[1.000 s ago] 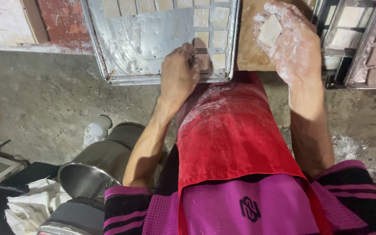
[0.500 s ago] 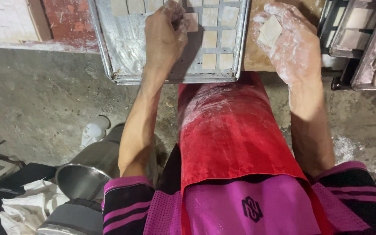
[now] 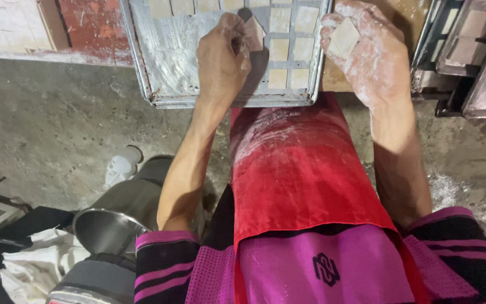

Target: The person picks up small, square dough pieces from a table and arranges them in a grid on a metal baking tray.

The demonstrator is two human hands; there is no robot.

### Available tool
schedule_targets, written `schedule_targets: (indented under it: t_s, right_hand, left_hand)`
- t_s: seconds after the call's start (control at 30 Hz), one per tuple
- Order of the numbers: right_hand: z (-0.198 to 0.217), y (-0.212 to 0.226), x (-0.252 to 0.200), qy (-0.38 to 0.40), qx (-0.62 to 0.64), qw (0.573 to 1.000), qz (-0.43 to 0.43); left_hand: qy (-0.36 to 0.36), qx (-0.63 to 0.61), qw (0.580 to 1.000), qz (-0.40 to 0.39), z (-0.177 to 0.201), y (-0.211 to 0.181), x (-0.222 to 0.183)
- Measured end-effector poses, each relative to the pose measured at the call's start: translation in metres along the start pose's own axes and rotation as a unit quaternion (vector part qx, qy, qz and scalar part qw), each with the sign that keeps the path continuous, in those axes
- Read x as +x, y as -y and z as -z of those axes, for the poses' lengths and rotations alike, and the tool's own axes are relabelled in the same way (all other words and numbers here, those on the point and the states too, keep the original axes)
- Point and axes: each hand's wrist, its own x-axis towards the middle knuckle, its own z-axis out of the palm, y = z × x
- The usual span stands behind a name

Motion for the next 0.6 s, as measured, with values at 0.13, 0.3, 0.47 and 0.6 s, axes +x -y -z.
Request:
schedule_targets:
  t_s: [0.13,0.3,0.47,0.6]
  right_hand:
    - [-0.002,0.002,0.002,0.021,0.008,1.0,-0.003]
    - [0.001,0.002,0.003,-0.005,0.009,1.0,-0.011]
    - [0.008,-0.001,0.001,-0.01,0.01,1.0,-0.004]
    - [0.009,0.0,0.001,-0.011,0.014,1.0,-0.005]
  left_hand:
    - [-0.043,0.012,0.998,-0.038,-0.011,0.006,-0.003]
    - [-0.048,0.092,0.989,-0.109,-0.017,0.014,0.005]
    - [-0.017,0.131,0.982,-0.132,-0.009,0.011,0.013]
    - [-0.011,0.165,0.975,-0.152,-0.003,0.005,0.014]
